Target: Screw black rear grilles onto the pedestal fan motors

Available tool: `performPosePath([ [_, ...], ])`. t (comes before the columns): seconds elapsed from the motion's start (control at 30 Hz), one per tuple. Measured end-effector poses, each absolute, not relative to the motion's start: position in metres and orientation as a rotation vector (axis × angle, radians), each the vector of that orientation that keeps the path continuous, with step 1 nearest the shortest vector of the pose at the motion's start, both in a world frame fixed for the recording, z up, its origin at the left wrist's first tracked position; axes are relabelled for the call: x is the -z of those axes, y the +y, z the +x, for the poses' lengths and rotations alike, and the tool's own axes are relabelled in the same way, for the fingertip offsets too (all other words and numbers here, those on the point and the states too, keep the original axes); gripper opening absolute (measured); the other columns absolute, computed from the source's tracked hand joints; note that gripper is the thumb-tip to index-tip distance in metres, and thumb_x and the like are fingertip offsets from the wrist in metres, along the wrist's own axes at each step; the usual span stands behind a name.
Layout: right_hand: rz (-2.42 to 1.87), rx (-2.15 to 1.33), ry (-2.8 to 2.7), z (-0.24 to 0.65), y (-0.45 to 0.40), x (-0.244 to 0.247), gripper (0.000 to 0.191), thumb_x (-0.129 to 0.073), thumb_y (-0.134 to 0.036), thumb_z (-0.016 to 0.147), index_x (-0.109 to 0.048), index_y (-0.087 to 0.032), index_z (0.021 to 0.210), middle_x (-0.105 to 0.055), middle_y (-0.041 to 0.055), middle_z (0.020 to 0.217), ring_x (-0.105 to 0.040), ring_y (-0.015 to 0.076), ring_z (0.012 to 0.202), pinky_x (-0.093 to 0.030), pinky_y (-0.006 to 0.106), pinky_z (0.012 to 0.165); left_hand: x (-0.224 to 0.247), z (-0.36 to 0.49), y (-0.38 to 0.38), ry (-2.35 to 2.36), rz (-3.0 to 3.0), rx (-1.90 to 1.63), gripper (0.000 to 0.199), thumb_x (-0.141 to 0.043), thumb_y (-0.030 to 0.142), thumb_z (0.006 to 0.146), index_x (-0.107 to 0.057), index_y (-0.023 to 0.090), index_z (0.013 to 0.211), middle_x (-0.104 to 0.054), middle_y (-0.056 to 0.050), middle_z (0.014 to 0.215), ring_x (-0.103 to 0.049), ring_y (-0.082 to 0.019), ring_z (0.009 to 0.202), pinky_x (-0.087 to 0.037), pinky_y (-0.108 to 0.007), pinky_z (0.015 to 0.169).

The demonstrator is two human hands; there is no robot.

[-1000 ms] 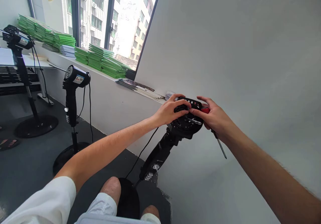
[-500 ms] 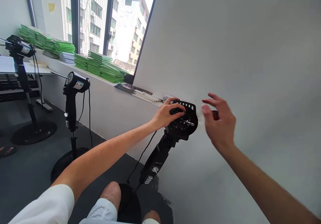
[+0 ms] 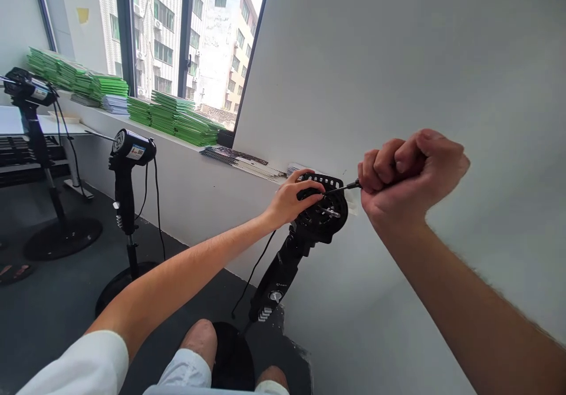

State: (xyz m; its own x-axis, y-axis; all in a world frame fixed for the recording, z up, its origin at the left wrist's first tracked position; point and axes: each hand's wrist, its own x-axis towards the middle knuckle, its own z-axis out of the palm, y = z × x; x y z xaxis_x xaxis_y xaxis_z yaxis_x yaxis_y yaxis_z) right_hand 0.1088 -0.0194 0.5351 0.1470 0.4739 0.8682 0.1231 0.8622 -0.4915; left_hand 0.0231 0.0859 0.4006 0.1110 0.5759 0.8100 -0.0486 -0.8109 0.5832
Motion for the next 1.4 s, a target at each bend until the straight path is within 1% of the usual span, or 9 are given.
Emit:
performPosePath([
  [0.1, -0.402, -0.292, -1.424, 0.112, -0.01, -0.533, 0.049, -0.069, -0.039, 0.066, -0.027, -0.023, 0.046, -0.016, -0.0044, 0.044, -0.013, 0.0084, 0.037, -0.008, 0.031, 0.036, -0.401, 0.023, 0.085, 0.549, 1.931, -1.728, 0.011, -0.075, 0.021, 0.093, -0.08, 0.026, 0.1, -0.061, -0.005, 0.146, -0.063, -0.025, 0.131, -0.045, -0.047, 0.123],
  [0.27, -0.334, -0.311, -1.413, 0.113, -0.008, -0.532, 0.045, -0.068, -0.033, 0.067, -0.031, -0.023, 0.046, -0.017, -0.0054, 0.046, -0.016, 0.0075, 0.036, -0.008, 0.03, 0.034, -0.402, 0.025, 0.085, 0.558, 1.927, -1.727, 0.012, -0.074, 0.021, 0.093, -0.08, 0.028, 0.102, -0.059, -0.003, 0.148, -0.061, -0.024, 0.133, -0.045, -0.044, 0.123],
  [0.43, -0.31, -0.333, -1.458, 0.114, -0.01, -0.532, 0.045, -0.069, -0.033, 0.069, -0.032, -0.022, 0.046, -0.018, -0.0049, 0.044, -0.018, 0.0079, 0.034, -0.01, 0.029, 0.033, -0.402, 0.026, 0.086, 0.572, 1.924, -1.73, 0.012, -0.075, 0.021, 0.093, -0.081, 0.028, 0.101, -0.06, -0.003, 0.148, -0.061, -0.024, 0.132, -0.048, -0.042, 0.121],
  [0.6, -0.273, -0.325, -1.496, 0.114, -0.008, -0.53, 0.047, -0.07, -0.033, 0.073, -0.032, -0.022, 0.048, -0.02, -0.0054, 0.044, -0.015, 0.007, 0.035, -0.01, 0.027, 0.034, -0.401, 0.028, 0.088, 0.546, 1.936, -1.753, 0.012, -0.076, 0.021, 0.093, -0.082, 0.027, 0.101, -0.061, -0.004, 0.146, -0.061, -0.024, 0.132, -0.048, -0.042, 0.121],
  [0.77, -0.306, -0.338, -1.49, 0.112, -0.006, -0.528, 0.047, -0.07, -0.033, 0.073, -0.033, -0.023, 0.046, -0.019, -0.0054, 0.044, -0.019, 0.0085, 0.036, -0.012, 0.028, 0.033, -0.4, 0.03, 0.092, 0.507, 1.956, -1.764, 0.013, -0.077, 0.02, 0.092, -0.083, 0.027, 0.102, -0.061, -0.005, 0.145, -0.06, -0.024, 0.134, -0.048, -0.042, 0.121],
  [1.0, -0.345, -0.324, -1.488, 0.111, -0.011, -0.529, 0.049, -0.073, -0.033, 0.07, -0.032, -0.022, 0.046, -0.018, -0.0047, 0.047, -0.022, 0.0085, 0.037, -0.014, 0.029, 0.035, -0.4, 0.027, 0.093, 0.51, 1.956, -1.754, 0.013, -0.076, 0.021, 0.093, -0.082, 0.028, 0.102, -0.06, -0.005, 0.146, -0.06, -0.024, 0.134, -0.046, -0.045, 0.122],
  [1.27, -0.309, -0.284, -1.556, 0.109, -0.012, -0.524, 0.05, -0.071, -0.031, 0.075, -0.031, -0.022, 0.047, -0.019, -0.0055, 0.045, -0.022, 0.008, 0.036, -0.014, 0.028, 0.034, -0.401, 0.025, 0.093, 0.471, 1.974, -1.731, 0.012, -0.076, 0.018, 0.093, -0.081, 0.025, 0.101, -0.06, -0.008, 0.144, -0.059, -0.024, 0.137, -0.042, -0.045, 0.125],
  [1.4, -0.316, -0.282, -1.553, 0.111, -0.012, -0.522, 0.051, -0.071, -0.032, 0.075, -0.03, -0.021, 0.047, -0.02, -0.0059, 0.043, -0.02, 0.0076, 0.035, -0.015, 0.027, 0.035, -0.401, 0.025, 0.092, 0.484, 1.971, -1.724, 0.012, -0.076, 0.017, 0.092, -0.081, 0.025, 0.1, -0.059, -0.008, 0.144, -0.058, -0.024, 0.137, -0.043, -0.044, 0.125],
])
